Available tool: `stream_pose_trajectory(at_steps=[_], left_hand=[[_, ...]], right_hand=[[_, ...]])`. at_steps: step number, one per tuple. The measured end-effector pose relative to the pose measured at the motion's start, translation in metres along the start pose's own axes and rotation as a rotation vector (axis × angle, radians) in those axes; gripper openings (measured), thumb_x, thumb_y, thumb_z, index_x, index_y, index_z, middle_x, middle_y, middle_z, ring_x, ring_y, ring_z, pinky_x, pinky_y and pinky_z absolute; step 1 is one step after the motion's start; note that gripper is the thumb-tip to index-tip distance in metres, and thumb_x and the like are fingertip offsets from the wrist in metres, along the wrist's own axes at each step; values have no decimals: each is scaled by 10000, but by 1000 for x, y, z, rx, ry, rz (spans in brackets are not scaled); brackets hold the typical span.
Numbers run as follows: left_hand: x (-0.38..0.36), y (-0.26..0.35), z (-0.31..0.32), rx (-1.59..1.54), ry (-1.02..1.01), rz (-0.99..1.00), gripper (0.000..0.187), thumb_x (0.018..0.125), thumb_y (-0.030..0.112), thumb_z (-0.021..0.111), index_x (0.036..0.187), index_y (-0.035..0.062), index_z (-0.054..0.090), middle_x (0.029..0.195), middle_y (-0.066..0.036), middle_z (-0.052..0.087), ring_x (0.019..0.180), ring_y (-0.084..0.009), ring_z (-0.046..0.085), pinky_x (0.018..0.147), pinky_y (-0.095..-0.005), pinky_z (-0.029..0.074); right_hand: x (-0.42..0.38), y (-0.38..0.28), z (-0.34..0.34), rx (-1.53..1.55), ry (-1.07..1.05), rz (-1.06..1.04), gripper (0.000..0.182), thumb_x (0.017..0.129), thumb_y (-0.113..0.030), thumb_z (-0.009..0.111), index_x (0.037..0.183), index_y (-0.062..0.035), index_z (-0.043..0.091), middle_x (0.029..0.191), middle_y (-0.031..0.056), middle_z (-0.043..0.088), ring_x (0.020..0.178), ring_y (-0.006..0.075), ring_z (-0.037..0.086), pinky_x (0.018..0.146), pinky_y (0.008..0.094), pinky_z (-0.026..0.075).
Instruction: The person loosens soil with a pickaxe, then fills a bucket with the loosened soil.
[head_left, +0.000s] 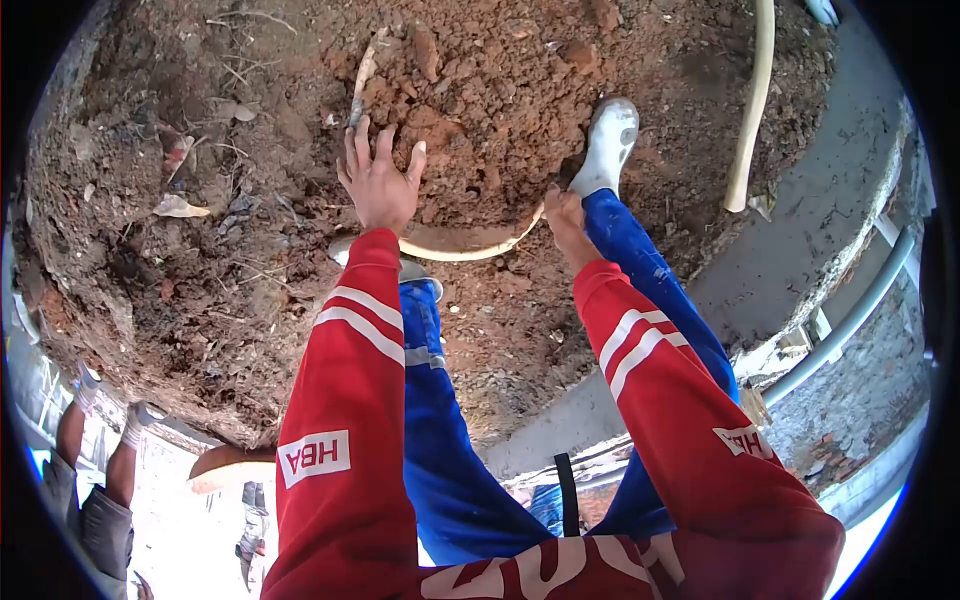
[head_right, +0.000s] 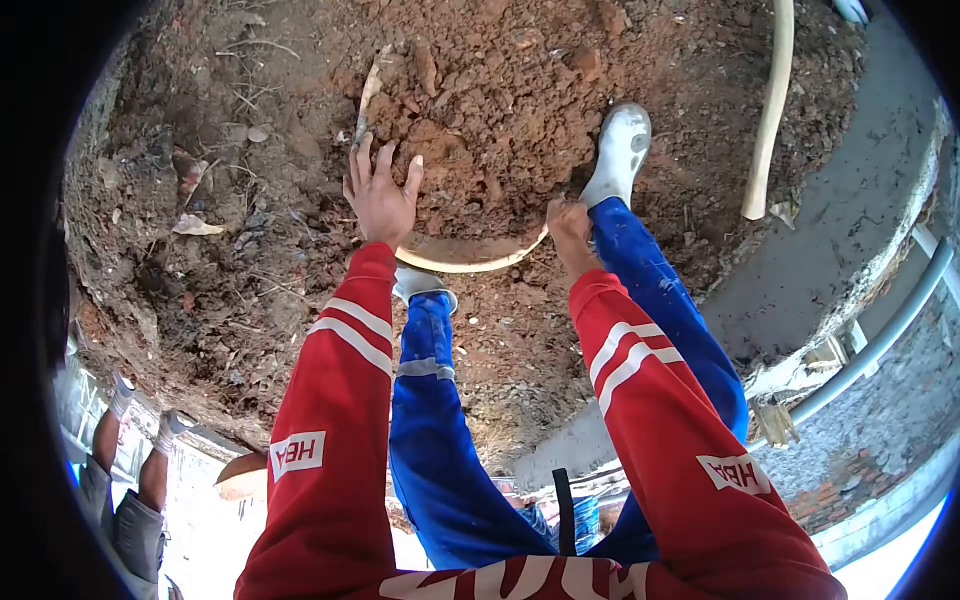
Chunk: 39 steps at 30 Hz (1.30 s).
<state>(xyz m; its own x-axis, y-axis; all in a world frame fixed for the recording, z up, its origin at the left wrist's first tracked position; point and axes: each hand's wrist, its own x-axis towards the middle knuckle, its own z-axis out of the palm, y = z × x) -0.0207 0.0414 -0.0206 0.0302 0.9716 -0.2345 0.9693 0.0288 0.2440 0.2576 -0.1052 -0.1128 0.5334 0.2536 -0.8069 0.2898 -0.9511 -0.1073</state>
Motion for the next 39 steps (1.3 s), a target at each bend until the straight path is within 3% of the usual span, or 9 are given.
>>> stream_pose_trajectory(at_steps=[5, 7, 10, 12, 14, 17, 23, 32, 39], left_hand=[[-12, -12, 8, 76, -117, -67, 665, 921, 601, 535, 1453, 224, 404, 1598, -66, 219, 1432, -415, 261, 1049, -738, 247], [0, -12, -10, -248, -93, -131, 703, 900, 533, 613, 1441, 149, 381, 1492, -167, 303, 1382, -426, 327, 1062, -612, 331], [28, -14, -26, -592, -21, -564, 750, 856, 462, 702, 1399, 41, 399, 1310, -208, 425, 1255, -399, 471, 1041, -453, 395], [51, -44, 6, -581, -196, -691, 885, 790, 637, 663, 1307, -62, 495, 1283, -292, 549, 1147, -433, 586, 1000, -464, 440], [73, -54, 15, -458, -379, -713, 988, 758, 746, 618, 1248, -110, 561, 1240, -325, 594, 1168, -438, 582, 1006, -450, 443], [94, -55, 15, -385, -543, -773, 1045, 724, 802, 604, 1408, 19, 500, 1404, -265, 507, 1293, -402, 497, 1087, -438, 371], [68, -45, 22, -531, -538, -932, 1211, 600, 907, 605, 1328, -57, 528, 1258, -242, 617, 1163, -387, 602, 1002, -436, 463], [-82, -24, -66, -814, -402, -1037, 944, 658, 773, 681, 1204, 3, 662, 1192, -272, 642, 1128, -381, 616, 973, -418, 466], [-204, -44, -214, -906, 32, -1134, 635, 736, 632, 738, 802, 2, 694, 649, -45, 593, 632, -189, 561, 668, -344, 460]], right_hand=[[-13, -2, -7, -124, -120, -207, 479, 955, -464, 485, 1127, -23, 556, 969, 198, 610, 759, 335, 572, 722, 443, 475], [-11, -2, -5, -45, -183, -208, 473, 965, -463, 463, 1119, -26, 559, 1047, 202, 598, 848, 314, 573, 777, 421, 469], [7, -10, 6, 769, -108, 281, 379, 965, -399, 448, 1153, -85, 547, 1100, 73, 566, 1014, 238, 502, 907, 456, 413], [34, -2, 4, 874, -128, 330, 516, 933, -403, 468, 1320, -63, 493, 1373, 72, 492, 1183, 266, 488, 1034, 470, 351], [53, -11, -2, 917, -274, 256, 470, 929, -406, 495, 1278, -92, 524, 1192, 46, 568, 1062, 238, 530, 930, 463, 434], [52, -28, -8, 1101, -476, 252, 623, 904, -443, 545, 1403, -87, 434, 1388, 118, 509, 1322, 315, 449, 1084, 538, 385], [23, -33, -13, 1033, -539, 149, 622, 929, -443, 542, 1419, -80, 422, 1409, 117, 492, 1277, 307, 494, 1080, 472, 411], [-120, -50, -110, 861, -478, 60, 537, 907, -360, 583, 1351, -71, 497, 1314, 112, 543, 1201, 312, 552, 1017, 474, 462], [-364, -148, -175, 547, -469, -103, 410, 877, -320, 579, 1176, -40, 595, 1168, 85, 608, 1047, 261, 617, 886, 425, 511]])
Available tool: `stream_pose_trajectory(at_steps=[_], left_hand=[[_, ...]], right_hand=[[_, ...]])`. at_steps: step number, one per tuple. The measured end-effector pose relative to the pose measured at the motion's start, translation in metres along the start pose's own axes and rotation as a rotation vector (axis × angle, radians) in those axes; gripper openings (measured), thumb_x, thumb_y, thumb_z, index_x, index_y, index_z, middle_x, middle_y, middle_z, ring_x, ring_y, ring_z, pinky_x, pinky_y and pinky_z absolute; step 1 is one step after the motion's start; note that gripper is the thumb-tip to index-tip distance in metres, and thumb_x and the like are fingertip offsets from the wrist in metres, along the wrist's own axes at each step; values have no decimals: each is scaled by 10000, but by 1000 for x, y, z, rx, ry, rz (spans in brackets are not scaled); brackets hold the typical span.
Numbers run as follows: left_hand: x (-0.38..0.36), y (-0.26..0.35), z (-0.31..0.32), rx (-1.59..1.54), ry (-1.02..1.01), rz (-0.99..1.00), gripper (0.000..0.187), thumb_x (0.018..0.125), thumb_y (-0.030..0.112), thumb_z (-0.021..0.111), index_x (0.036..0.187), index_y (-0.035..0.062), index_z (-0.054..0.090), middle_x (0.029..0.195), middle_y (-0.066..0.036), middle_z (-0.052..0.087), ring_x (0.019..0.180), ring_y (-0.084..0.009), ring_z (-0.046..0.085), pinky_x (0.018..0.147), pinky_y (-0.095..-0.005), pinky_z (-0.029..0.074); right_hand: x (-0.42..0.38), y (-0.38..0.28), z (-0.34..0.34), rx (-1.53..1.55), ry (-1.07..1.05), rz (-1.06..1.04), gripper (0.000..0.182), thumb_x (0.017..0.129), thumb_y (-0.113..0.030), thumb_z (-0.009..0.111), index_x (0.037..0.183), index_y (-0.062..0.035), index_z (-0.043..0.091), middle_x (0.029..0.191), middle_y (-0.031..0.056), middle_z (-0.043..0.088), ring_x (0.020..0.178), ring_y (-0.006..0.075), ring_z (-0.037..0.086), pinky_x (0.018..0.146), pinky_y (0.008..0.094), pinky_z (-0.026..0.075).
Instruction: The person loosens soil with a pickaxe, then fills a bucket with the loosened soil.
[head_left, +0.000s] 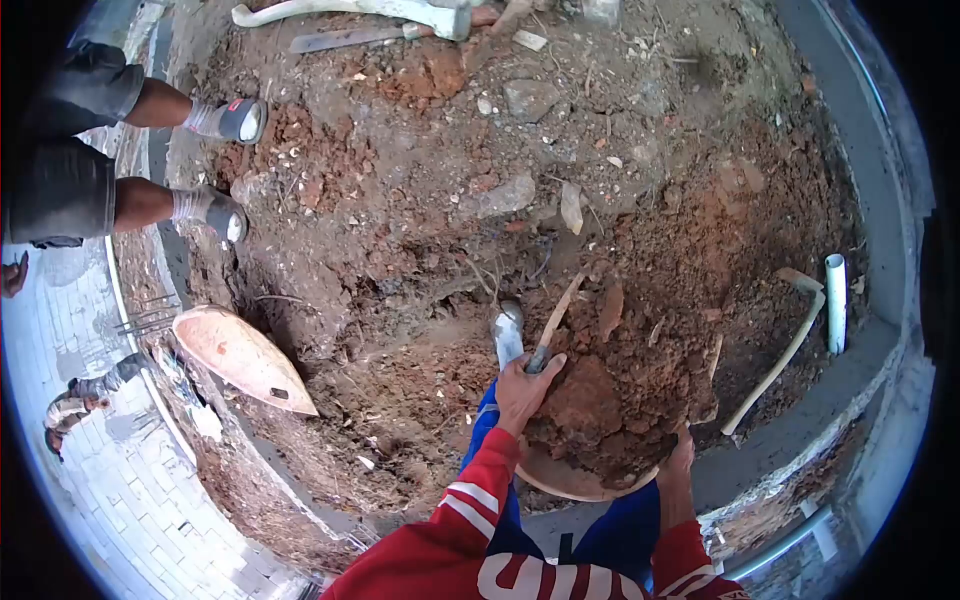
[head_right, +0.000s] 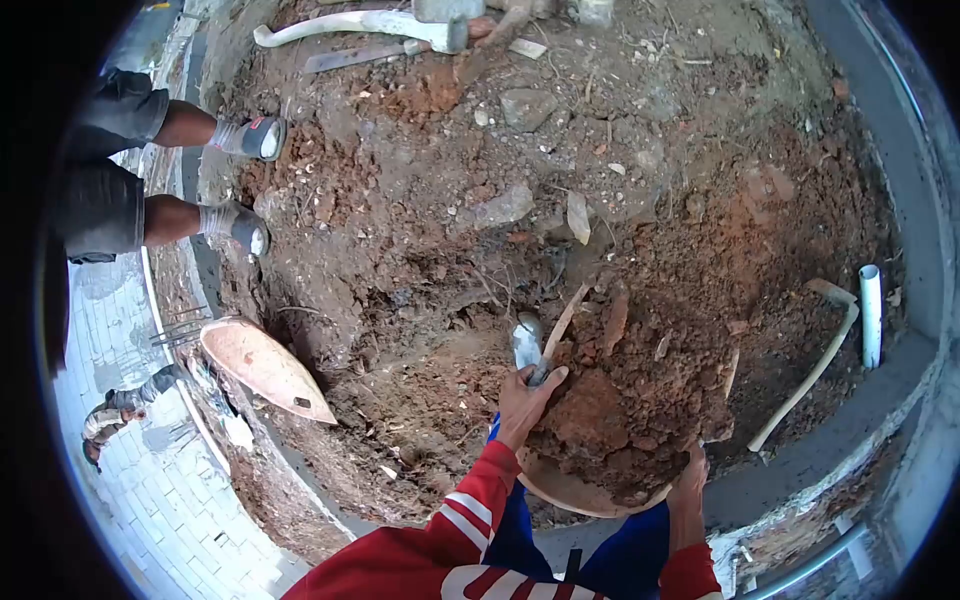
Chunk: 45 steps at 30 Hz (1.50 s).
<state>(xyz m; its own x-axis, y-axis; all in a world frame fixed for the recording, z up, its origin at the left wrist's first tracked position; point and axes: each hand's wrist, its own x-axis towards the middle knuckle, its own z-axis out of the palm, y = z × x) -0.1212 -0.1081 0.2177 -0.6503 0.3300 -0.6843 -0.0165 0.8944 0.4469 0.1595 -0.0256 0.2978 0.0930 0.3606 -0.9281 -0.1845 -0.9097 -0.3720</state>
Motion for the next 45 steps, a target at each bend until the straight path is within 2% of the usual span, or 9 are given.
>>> stream_pose_trajectory(at_steps=[13, 16, 19, 23, 25, 31, 37, 41, 45], left_hand=[[147, 196, -452, 91, 335, 461, 857, 691, 708, 716, 1032, -78, 695, 942, -226, 709, 892, -311, 680, 870, -372, 494], [246, 209, -489, 275, 79, 486, 928, 797, 793, 468, 1277, 19, 646, 1275, -217, 636, 1161, -347, 612, 1012, -389, 425], [341, 188, -481, 340, 146, 496, 928, 812, 790, 414, 1234, -1, 657, 1280, -268, 610, 1230, -399, 555, 1054, -423, 392], [321, 176, -485, 246, 437, 315, 728, 861, 634, 493, 1200, 17, 675, 1216, -242, 651, 1129, -412, 612, 984, -435, 454], [310, 145, -493, 106, 754, 730, 517, 903, 444, 567, 1197, 30, 662, 1131, -276, 664, 1102, -413, 622, 989, -438, 451], [203, -32, -598, 610, -100, 583, 485, 833, 125, 603, 1315, 87, 571, 1350, -149, 569, 1143, -293, 623, 1015, -417, 474], [112, -74, -626, 650, -185, 434, 808, 652, 177, 882, 1364, 85, 514, 1316, -172, 573, 1186, -358, 578, 1020, -432, 459], [102, -128, -631, 874, 212, 452, 719, 751, -164, 388, 1399, 112, 533, 1277, -214, 608, 1154, -393, 585, 953, -478, 467], [16, -106, -577, 904, 174, 326, 470, 968, 142, 324, 1365, 53, 559, 1307, -221, 594, 1143, -409, 604, 939, -467, 489]], right_hand=[[-161, 18, 342, -1125, -342, -1051, 459, 738, 108, 645, 1176, 7, 553, 1089, 221, 597, 1057, 395, 564, 937, 447, 434], [-133, 30, 445, -279, -271, -276, 487, 942, -444, 555, 1064, 27, 557, 911, 77, 485, 801, 209, 433, 749, 389, 411], [-88, 53, 497, -72, -27, -328, 454, 949, -413, 540, 943, 41, 541, 825, 60, 473, 740, 201, 425, 685, 410, 392], [-69, 54, 488, -178, 5, -457, 404, 958, -366, 529, 906, 34, 521, 778, 62, 481, 694, 199, 447, 688, 435, 410], [-74, 48, 487, -144, -91, -357, 352, 984, -328, 492, 1083, 7, 542, 1027, 120, 567, 765, 253, 606, 659, 428, 540], [-63, 55, 483, -404, 136, -584, 386, 952, -368, 552, 952, 15, 504, 955, 82, 497, 819, 189, 455, 737, 372, 431], [-58, 66, 483, -289, 13, -717, 448, 1008, -365, 453, 847, 53, 445, 761, 112, 464, 726, 248, 443, 699, 438, 381], [-77, 51, 445, -204, -339, -523, 407, 1020, -374, 489, 1115, 20, 536, 988, 127, 593, 887, 200, 583, 804, 346, 479], [-39, 57, 335, -360, -197, -541, 286, 972, -255, 580, 1115, -8, 570, 1022, 114, 658, 921, 204, 638, 775, 347, 521]])
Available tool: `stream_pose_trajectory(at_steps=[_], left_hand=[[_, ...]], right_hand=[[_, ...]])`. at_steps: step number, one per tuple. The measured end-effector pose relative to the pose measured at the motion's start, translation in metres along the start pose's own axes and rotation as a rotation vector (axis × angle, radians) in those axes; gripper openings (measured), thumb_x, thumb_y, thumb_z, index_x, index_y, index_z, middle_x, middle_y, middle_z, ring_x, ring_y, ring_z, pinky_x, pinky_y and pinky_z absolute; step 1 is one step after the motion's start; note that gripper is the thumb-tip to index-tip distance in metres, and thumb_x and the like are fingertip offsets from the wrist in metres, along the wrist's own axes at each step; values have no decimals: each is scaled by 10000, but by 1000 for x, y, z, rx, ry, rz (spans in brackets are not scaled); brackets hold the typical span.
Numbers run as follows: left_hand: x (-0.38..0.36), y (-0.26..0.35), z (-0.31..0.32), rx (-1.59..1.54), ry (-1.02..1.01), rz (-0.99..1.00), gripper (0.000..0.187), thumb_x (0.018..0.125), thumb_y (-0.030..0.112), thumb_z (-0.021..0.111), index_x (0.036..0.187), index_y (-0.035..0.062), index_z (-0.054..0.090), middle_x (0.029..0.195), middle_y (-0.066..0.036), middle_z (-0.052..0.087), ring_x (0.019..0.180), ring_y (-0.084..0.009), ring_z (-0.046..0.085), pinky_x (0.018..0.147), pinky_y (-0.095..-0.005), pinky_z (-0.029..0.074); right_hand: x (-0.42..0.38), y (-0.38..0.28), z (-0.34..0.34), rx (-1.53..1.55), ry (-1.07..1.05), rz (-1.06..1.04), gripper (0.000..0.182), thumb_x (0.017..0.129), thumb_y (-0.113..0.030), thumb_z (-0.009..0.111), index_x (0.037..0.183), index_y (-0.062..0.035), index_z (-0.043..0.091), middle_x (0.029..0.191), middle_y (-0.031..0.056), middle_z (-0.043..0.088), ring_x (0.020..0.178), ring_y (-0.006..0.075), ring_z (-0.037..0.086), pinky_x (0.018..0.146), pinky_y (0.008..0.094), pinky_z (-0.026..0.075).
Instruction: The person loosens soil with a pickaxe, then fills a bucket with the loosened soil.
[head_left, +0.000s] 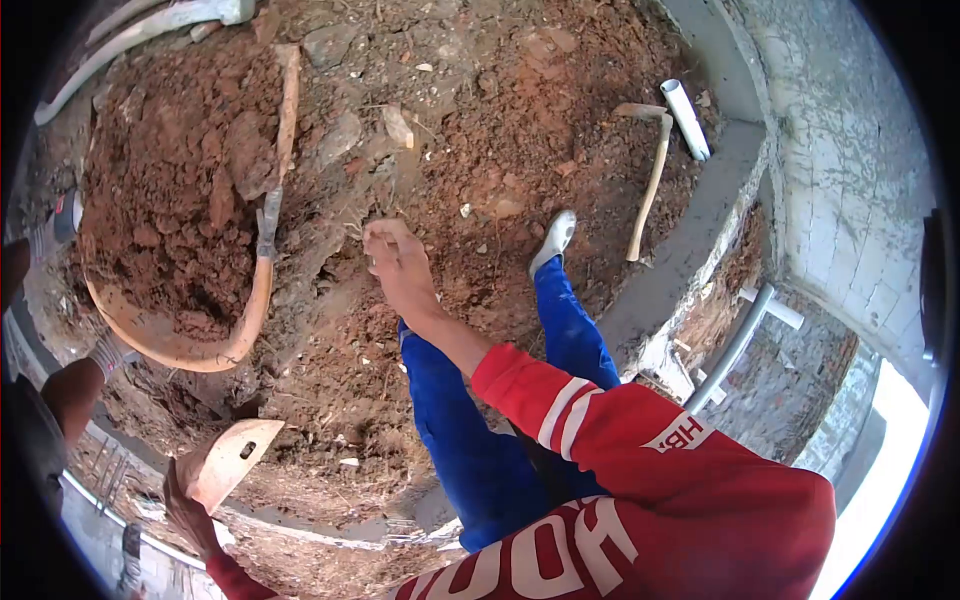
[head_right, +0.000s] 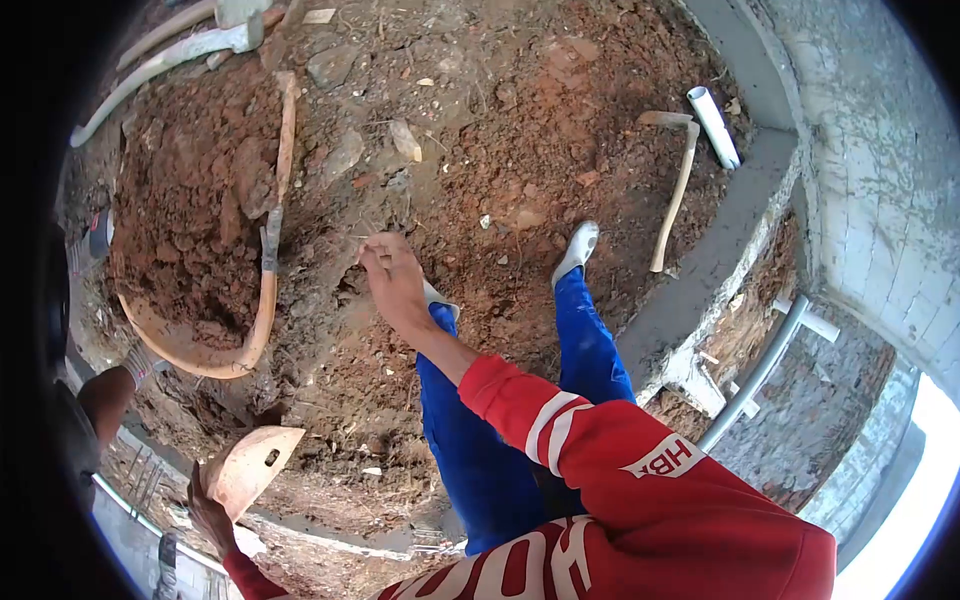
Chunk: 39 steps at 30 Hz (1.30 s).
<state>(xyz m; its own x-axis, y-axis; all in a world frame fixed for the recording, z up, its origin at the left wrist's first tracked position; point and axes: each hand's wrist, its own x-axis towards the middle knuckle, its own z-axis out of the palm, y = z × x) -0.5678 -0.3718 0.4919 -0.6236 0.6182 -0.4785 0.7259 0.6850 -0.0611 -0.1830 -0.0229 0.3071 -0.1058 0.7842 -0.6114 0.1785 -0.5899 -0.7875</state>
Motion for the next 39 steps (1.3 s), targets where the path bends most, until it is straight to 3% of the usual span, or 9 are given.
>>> stream_pose_trajectory(at_steps=[3, 4, 6, 10, 12, 14, 18, 35, 39], left_hand=[[-80, 76, 4, 185, -21, -128, 411, 947, 83, 447, 1333, -5, 556, 1278, -265, 586, 1143, -419, 601, 936, -498, 494], [-111, 111, 0, 439, 169, 61, 488, 874, -19, 410, 1236, 147, 693, 1182, -125, 691, 759, -298, 726, 610, -397, 604], [-164, 132, 19, 113, 186, -48, 539, 797, -43, 452, 1314, 23, 589, 1249, -257, 604, 1109, -452, 568, 969, -507, 466], [-198, 278, 16, -11, 334, -182, 312, 899, 138, 503, 1148, 28, 655, 1015, -233, 663, 863, -429, 622, 768, -499, 506], [-216, 200, 72, 220, 450, -114, 453, 874, 108, 545, 1304, -29, 512, 1047, -300, 630, 710, -465, 587, 602, -530, 470], [-180, 288, 70, -18, 387, -136, 386, 959, 80, 483, 1312, -66, 537, 1211, -276, 601, 1028, -373, 644, 820, -471, 538], [-117, 451, 83, -446, 254, -223, 407, 980, 124, 577, 1297, -120, 504, 1110, -237, 620, 835, -225, 614, 698, -378, 544], [106, 575, 254, 126, -249, 228, 477, 711, 56, 600, 1142, -138, 532, 951, -319, 664, 913, -443, 665, 807, -518, 516], [137, 550, 349, 35, -136, 342, 969, 681, 226, 774, 1453, -92, 282, 1396, -277, 508, 1266, -396, 520, 1070, -462, 419]], right_hand=[[8, 86, -131, -279, 120, 195, 254, 918, -219, 635, 1078, -23, 609, 967, 145, 713, 912, 221, 695, 793, 339, 542], [8, 117, -180, -280, 222, 248, 271, 899, -243, 652, 1065, -33, 614, 961, 159, 712, 888, 278, 702, 795, 361, 551], [8, 175, -292, -610, 388, 328, 387, 820, -278, 708, 1112, -57, 583, 1014, 204, 664, 1003, 370, 641, 893, 443, 514], [13, 204, -476, -894, 714, 505, 550, 801, -289, 723, 1241, -73, 474, 1194, 236, 548, 1160, 428, 526, 982, 488, 454], [32, 208, -541, -966, 793, 680, 675, 793, -345, 741, 1313, -84, 399, 1297, 220, 478, 1261, 404, 461, 1010, 554, 415], [61, 211, -594, -981, 777, 758, 731, 785, -399, 757, 1332, -90, 384, 1320, 202, 465, 1299, 385, 432, 1023, 565, 399], [124, 253, -669, -919, 663, 811, 747, 785, -433, 765, 1336, -94, 392, 1331, 211, 507, 1278, 387, 480, 1021, 540, 414], [85, 201, -658, -310, 573, 512, 251, 814, -207, 671, 901, 24, 625, 671, 123, 647, 600, 241, 649, 612, 379, 529], [-2, 131, -584, -77, 473, 464, 192, 862, -163, 636, 852, 13, 560, 609, 46, 552, 509, 132, 555, 476, 299, 467]])
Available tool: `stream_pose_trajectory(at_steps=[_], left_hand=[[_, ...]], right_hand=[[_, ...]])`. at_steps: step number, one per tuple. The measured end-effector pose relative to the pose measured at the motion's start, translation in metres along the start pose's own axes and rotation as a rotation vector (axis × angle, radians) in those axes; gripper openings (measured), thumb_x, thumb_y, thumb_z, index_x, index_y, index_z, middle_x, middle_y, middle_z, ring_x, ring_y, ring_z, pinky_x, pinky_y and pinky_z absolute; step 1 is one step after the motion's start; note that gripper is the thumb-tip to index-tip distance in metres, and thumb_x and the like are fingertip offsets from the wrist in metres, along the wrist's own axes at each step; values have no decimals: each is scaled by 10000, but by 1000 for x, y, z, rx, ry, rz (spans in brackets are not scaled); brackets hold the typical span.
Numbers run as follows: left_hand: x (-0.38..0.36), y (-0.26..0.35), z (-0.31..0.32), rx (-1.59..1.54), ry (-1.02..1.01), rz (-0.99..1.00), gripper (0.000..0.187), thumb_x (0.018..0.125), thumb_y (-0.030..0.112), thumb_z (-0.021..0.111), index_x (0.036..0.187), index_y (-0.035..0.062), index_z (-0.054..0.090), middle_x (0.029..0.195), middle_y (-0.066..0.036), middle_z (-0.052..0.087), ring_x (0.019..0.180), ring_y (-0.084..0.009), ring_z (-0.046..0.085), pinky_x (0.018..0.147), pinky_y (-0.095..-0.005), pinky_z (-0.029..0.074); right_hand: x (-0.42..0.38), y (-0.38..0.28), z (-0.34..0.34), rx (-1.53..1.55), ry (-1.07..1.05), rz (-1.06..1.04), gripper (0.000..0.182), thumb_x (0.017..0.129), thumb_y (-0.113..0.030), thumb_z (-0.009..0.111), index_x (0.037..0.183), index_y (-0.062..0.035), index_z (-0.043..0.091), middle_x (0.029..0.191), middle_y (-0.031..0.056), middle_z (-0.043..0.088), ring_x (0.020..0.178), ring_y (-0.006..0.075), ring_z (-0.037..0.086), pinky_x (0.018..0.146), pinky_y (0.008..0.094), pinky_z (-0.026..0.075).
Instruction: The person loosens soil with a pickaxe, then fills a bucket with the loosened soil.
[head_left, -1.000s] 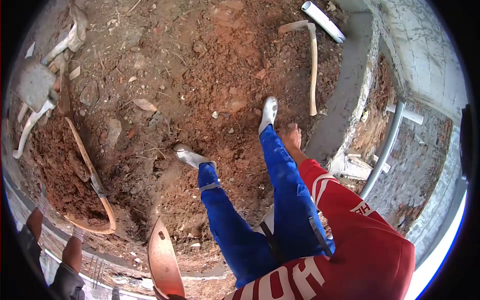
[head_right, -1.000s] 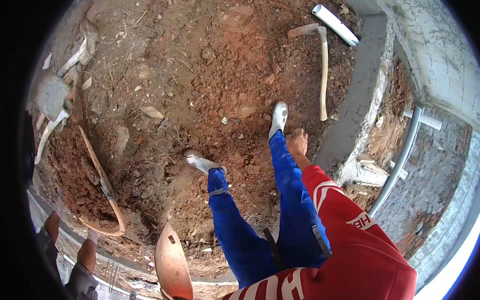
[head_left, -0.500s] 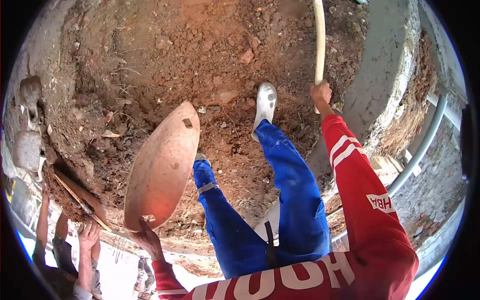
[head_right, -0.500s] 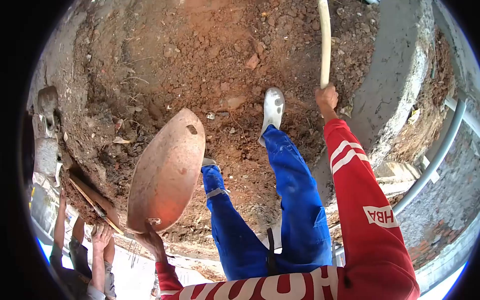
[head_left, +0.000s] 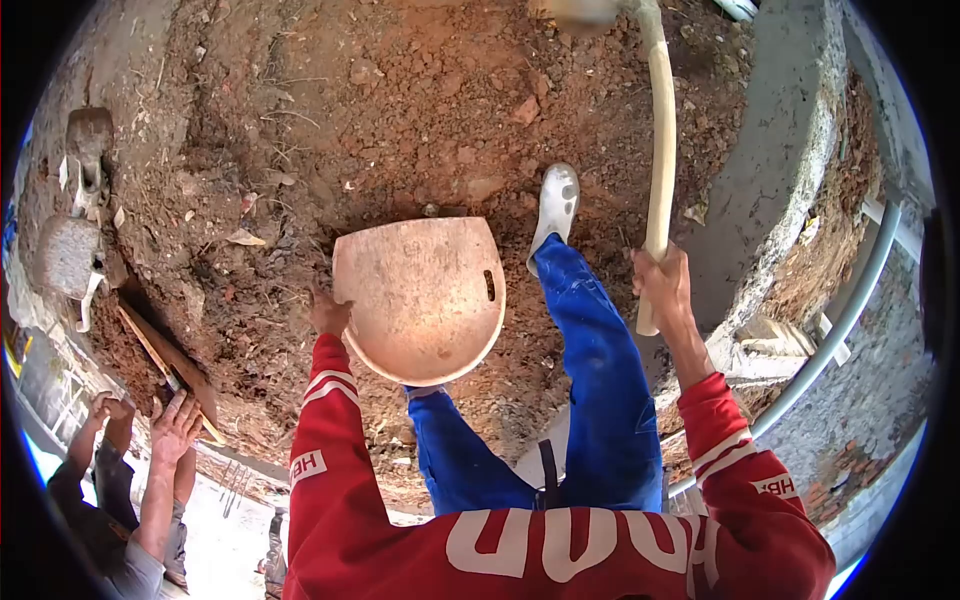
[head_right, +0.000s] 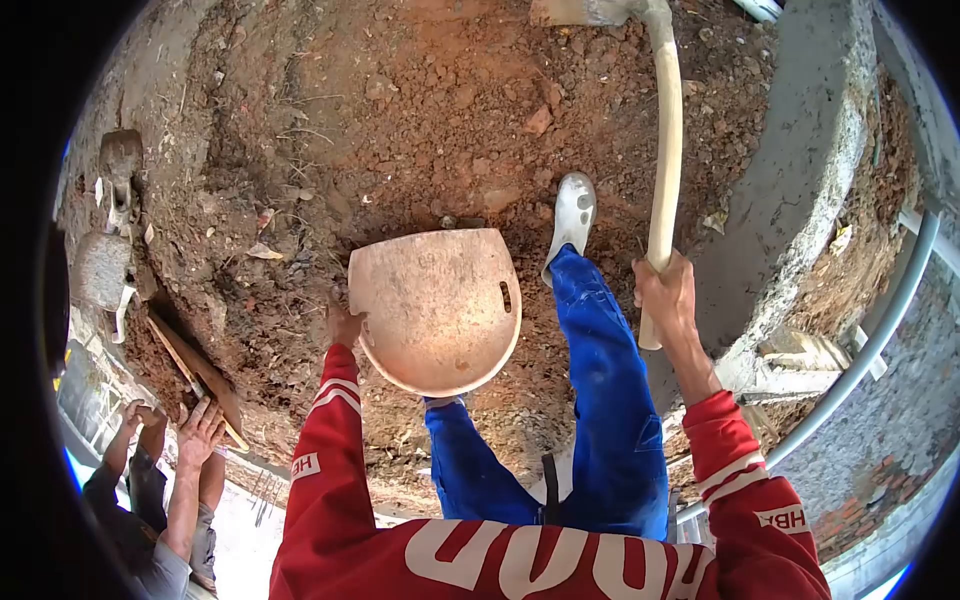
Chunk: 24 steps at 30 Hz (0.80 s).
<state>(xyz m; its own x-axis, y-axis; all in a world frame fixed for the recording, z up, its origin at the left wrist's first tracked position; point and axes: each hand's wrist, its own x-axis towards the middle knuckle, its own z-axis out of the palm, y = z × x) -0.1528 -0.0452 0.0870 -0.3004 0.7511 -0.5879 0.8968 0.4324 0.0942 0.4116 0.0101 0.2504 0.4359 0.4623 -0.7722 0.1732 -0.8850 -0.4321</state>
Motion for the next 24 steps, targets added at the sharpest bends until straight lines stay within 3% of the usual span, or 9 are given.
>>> stream_pose_trajectory(at_steps=[3, 5, 7, 9, 11, 14, 18, 20, 24], left_hand=[[-9, -10, 60, -89, -132, -284, 1196, 656, 296, 824, 1515, -82, 83, 1525, -270, 347, 1387, -374, 390, 1185, -439, 264], [-47, -50, 136, -77, 25, -229, 1220, 650, 331, 821, 1499, -115, 68, 1513, -290, 346, 1402, -386, 359, 1210, -446, 189], [-99, -29, 140, -287, -197, -598, 1263, 622, 409, 819, 1487, -136, 78, 1514, -299, 326, 1445, -373, 282, 1216, -485, 139], [-144, -68, 218, -237, -278, -675, 1280, 624, 497, 816, 1479, -156, 122, 1545, -302, 259, 1447, -410, 267, 1213, -485, 160], [-174, -69, 248, -371, -411, -987, 1292, 616, 526, 857, 1480, -143, 169, 1511, -298, 323, 1448, -376, 273, 1202, -407, 227], [-179, -75, 284, -344, -463, -986, 1295, 592, 586, 857, 1439, -172, 237, 1487, -318, 330, 1396, -405, 357, 1121, -419, 360], [-154, -62, 310, -427, -218, -1250, 953, 726, 548, 766, 1354, -79, 421, 1403, -276, 437, 1248, -467, 469, 950, -546, 460], [-159, -60, 285, -340, -82, -914, 603, 822, 405, 707, 1241, -12, 586, 1162, -232, 656, 1140, -424, 572, 839, -554, 499], [-183, -50, 227, -471, -9, -809, 404, 834, 282, 666, 1163, 49, 653, 1005, -200, 716, 934, -432, 670, 806, -532, 516]], right_hand=[[-57, 6, 35, 42, -78, 31, 182, 889, -152, 617, 913, 14, 544, 657, 48, 549, 522, 130, 553, 466, 297, 471], [-72, 18, 69, 62, -118, 33, 174, 902, -142, 605, 945, 12, 538, 684, 48, 547, 528, 129, 551, 463, 297, 474], [-60, 27, 106, 89, -202, 213, 173, 918, -135, 590, 977, 16, 530, 716, 48, 538, 537, 136, 551, 463, 302, 479], [-65, 28, 150, 64, -221, 258, 173, 921, -140, 591, 972, 15, 531, 703, 42, 526, 525, 139, 536, 464, 312, 477], [-69, 42, 181, 100, -159, 261, 166, 932, -156, 580, 975, -16, 502, 718, 39, 510, 538, 121, 501, 472, 308, 463], [-71, 39, 210, 57, -102, 269, 173, 933, -159, 596, 961, -18, 499, 711, 32, 504, 534, 119, 498, 468, 311, 458], [-73, 36, 223, -17, -55, 255, 157, 935, -132, 578, 937, 11, 514, 696, 45, 511, 515, 133, 520, 449, 319, 470], [-71, 37, 219, -73, -45, 246, 155, 937, -130, 576, 936, 12, 515, 694, 42, 507, 516, 130, 520, 446, 315, 471], [-65, 21, 198, -134, -83, 207, 155, 941, -127, 574, 944, 17, 517, 702, 35, 507, 515, 121, 518, 437, 311, 476]])
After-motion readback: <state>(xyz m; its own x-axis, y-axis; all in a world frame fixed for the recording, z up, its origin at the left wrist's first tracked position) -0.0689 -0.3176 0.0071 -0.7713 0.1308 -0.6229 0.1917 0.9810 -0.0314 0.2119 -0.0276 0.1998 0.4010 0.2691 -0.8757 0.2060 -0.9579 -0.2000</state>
